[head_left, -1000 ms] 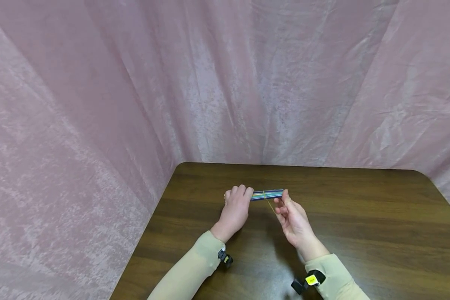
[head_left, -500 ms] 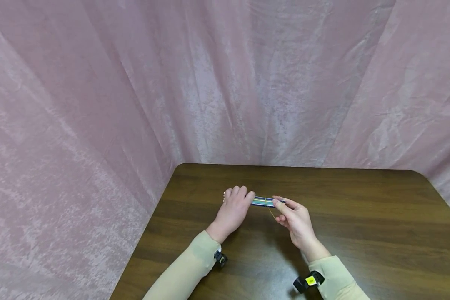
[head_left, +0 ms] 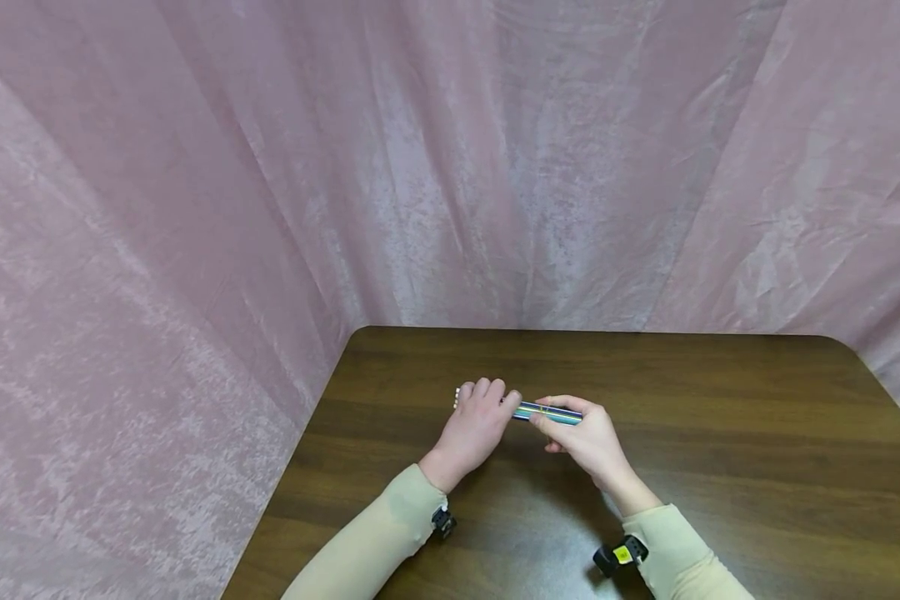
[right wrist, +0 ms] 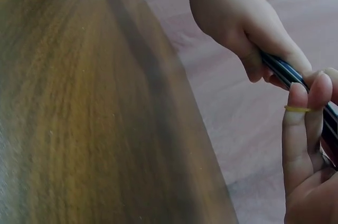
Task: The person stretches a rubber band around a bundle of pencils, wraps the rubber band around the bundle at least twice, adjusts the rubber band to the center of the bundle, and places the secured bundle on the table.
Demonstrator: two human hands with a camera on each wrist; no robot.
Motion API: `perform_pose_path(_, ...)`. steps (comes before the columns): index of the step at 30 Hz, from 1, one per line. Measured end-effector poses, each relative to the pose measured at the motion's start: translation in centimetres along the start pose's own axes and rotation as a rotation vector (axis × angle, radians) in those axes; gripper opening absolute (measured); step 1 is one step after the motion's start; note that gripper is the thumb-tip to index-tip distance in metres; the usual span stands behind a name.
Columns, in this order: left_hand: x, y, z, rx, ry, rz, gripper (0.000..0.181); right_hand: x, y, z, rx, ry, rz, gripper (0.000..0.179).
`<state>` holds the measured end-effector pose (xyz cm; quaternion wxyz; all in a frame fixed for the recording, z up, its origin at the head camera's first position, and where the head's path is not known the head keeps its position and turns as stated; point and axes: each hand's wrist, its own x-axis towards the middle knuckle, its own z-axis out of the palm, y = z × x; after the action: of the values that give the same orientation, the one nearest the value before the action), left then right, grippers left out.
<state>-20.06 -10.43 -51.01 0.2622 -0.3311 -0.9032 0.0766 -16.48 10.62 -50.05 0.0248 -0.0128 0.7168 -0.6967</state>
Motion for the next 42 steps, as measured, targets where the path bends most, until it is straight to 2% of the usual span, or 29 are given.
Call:
perform_pose_path(6,0.1,0.3,-0.2,0.025,-0.009,-0.003,0.009,0.1,-0.3,-0.3,0.002,-0.029,0.013,0.038)
perform_pose_path(11,0.0,0.4,-0.2,0.027,-0.025,0.005,0.009,0.1,-0.2,-0.2,-0.010,-0.009,0.005,0.046)
perform_pose_path(17,0.1,0.3,-0.1,0.070,-0.042,0.001,0.007,-0.4,0.4,-0.5,-0.108,0.057,-0.069,0.048)
perform_pose_path(22,0.2,-0.1,-0.1,0.092,-0.064,-0.025,0.009,-0.7,0.8,-1.3,-0.133,0.013,-0.165,0.055)
perform_pose_path(25,0.3,-0.2,-0.1,0.097,-0.074,-0.020,0.010,-0.6,0.9,-1.8,-0.261,-0.023,-0.275,0.056)
perform_pose_path(30,0.4,-0.1,-0.5,0.088,-0.096,0.017,0.009,-0.4,0.7,-2.4,-0.592,-0.046,-0.444,0.045)
perform_pose_path(35,0.5,0.1,-0.8,0.087,-0.123,0.061,0.007,-0.6,0.3,-3.0,-0.857,-0.074,-0.489,0.028)
perform_pose_path(38,0.5,0.0,-0.8,0.079,-0.106,0.071,0.012,-0.6,0.4,-3.3,-0.944,-0.070,-0.517,0.024)
perform_pose_path(42,0.6,-0.1,-0.8,0.059,-0.073,0.074,0.029,-0.6,0.6,-3.9,-1.053,-0.037,-0.583,0.024)
